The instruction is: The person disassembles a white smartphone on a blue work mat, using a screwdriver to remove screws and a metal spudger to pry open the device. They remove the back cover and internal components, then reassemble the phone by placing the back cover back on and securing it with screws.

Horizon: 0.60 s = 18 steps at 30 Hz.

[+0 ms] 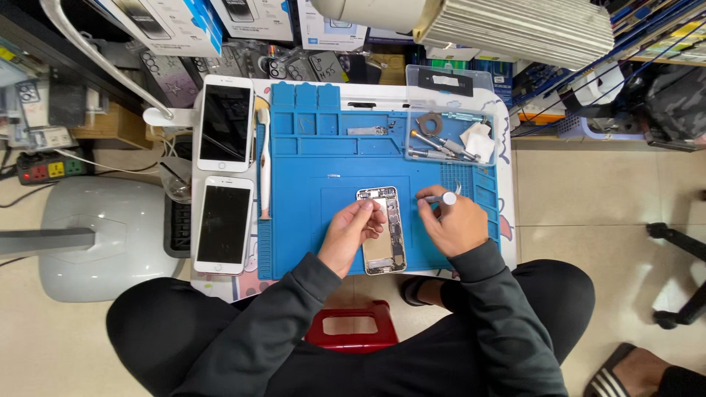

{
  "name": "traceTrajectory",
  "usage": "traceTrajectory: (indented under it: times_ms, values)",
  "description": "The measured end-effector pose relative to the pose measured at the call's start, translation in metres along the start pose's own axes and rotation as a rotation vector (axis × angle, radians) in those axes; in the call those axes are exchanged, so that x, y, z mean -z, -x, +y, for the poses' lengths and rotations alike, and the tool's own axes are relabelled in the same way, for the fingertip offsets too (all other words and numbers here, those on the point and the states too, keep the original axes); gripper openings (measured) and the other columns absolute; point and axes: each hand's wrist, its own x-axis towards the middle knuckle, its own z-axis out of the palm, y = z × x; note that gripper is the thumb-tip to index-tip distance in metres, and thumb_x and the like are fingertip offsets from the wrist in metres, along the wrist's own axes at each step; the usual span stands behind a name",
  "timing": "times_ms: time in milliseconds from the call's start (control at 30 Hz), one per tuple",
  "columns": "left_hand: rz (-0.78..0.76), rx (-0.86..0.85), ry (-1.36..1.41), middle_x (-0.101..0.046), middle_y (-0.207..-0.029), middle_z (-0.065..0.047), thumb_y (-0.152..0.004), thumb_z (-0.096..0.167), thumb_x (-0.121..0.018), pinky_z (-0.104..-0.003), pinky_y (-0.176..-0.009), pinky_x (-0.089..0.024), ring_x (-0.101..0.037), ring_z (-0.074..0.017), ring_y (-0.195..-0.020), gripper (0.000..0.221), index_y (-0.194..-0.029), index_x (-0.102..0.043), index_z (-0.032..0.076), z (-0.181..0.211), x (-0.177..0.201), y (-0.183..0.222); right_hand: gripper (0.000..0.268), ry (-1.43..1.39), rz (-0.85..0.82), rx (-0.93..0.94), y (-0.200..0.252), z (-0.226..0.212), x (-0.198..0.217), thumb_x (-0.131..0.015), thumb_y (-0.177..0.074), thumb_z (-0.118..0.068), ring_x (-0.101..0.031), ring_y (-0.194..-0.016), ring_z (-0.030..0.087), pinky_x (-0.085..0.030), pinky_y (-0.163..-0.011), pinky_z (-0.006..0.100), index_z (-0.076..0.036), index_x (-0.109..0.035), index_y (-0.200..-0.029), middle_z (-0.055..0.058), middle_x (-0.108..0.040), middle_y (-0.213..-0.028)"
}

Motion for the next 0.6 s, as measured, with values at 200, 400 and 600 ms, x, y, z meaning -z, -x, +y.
traceTrajectory:
  times_ms: [200, 400, 600]
  values:
    - [-0.007, -0.024, 0.023, -0.075, -0.097, -0.011, -0.111, 0.028, -0.057, -0.024, -0.07, -0.058, -0.071, -0.0139, -0.082, 0.022, -0.117, -0.065, 0.008, -0.008, 0.003, -0.007, 0.021, -0.112, 0.052, 0.037, 0.0, -0.005, 0.005, -0.058, -0.105, -0.036, -0.077, -0.078, 0.027, -0.062, -0.065, 0.043, -0.028, -0.077, -0.108, 0.002, -0.078, -0.09]
    - [-0.014, -0.044, 0.083, -0.078, -0.104, -0.011, -0.107, 0.026, -0.067, -0.022, -0.075, -0.058, -0.074, -0.0128, -0.085, 0.021, -0.118, -0.068, 0.008, 0.003, 0.004, -0.003, 0.022, -0.596, 0.24, 0.188, -0.017, 0.019, -0.03, -0.059, -0.106, -0.019, -0.075, -0.076, 0.023, -0.061, -0.062, 0.034, -0.012, -0.08, -0.102, 0.009, -0.079, -0.086]
    - [0.027, -0.05, 0.091, -0.078, -0.122, -0.015, -0.105, 0.024, -0.071, -0.02, -0.081, -0.06, -0.076, -0.0139, -0.096, 0.03, -0.125, -0.071, 0.002, -0.003, 0.004, -0.004, 0.019, -1.131, 0.376, 0.155, -0.033, 0.017, -0.061, -0.059, -0.106, -0.022, -0.07, -0.073, 0.016, -0.058, -0.06, 0.027, -0.003, -0.056, -0.11, 0.015, -0.072, -0.089]
